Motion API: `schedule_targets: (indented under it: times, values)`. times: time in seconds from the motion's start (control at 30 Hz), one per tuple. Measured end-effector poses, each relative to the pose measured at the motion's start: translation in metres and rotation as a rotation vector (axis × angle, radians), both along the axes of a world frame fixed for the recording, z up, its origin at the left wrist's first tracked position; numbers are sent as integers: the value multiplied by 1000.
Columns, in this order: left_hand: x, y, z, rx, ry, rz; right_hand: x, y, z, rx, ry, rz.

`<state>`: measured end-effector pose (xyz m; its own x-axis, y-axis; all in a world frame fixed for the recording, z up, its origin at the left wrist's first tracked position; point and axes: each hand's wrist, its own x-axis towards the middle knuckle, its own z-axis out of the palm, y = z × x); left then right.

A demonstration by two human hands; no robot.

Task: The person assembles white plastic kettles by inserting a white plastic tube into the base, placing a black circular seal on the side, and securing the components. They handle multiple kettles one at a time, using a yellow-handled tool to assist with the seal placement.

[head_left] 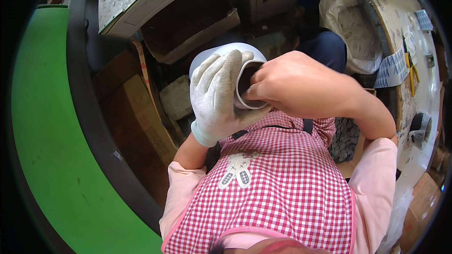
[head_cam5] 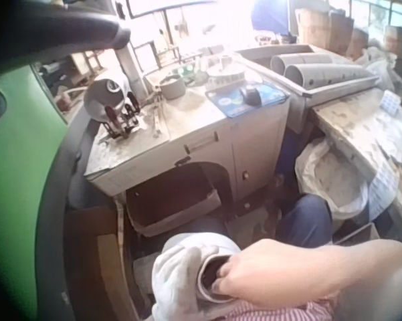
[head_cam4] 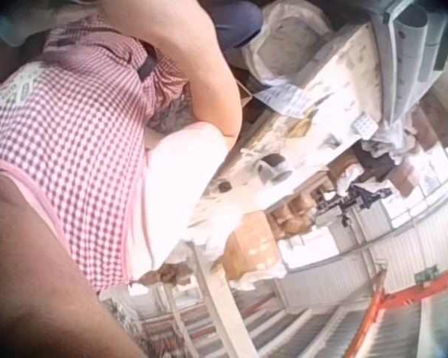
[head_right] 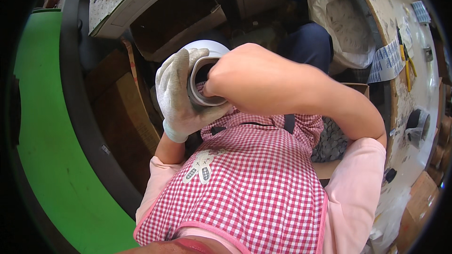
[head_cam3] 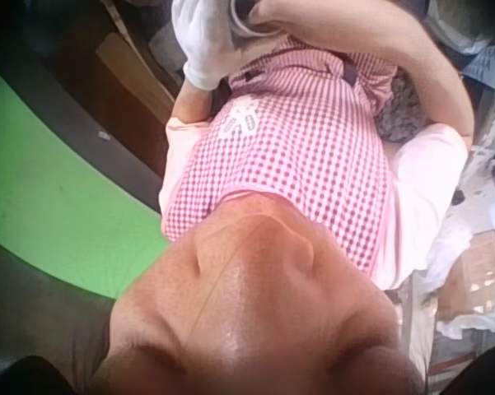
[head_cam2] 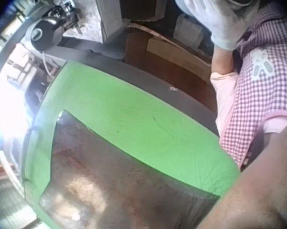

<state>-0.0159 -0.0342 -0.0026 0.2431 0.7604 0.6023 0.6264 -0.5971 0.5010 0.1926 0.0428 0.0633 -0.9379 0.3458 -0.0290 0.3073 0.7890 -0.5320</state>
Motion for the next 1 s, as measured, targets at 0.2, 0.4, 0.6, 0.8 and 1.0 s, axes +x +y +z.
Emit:
schedule_targets:
  times: [0.2, 0.4, 0.6, 0.8, 1.0]
  values:
    - [3, 18, 4, 69, 97, 7, 11, -3, -11, -142, 263, -208]
    - [-32, 18, 8, -529, -471, 347, 91, 21, -29, -460, 588, -966]
    - [-5, 27, -54, -1163, -1463, -162, 111, 41, -34, -227, 406, -786]
    - [-9, 41, -99, -1256, -1603, -581, 56, 94, 30, 128, 480, -854]
    - [-16, 50, -158, -1326, -1535, -853, -72, 227, 43, -119, 167, -458]
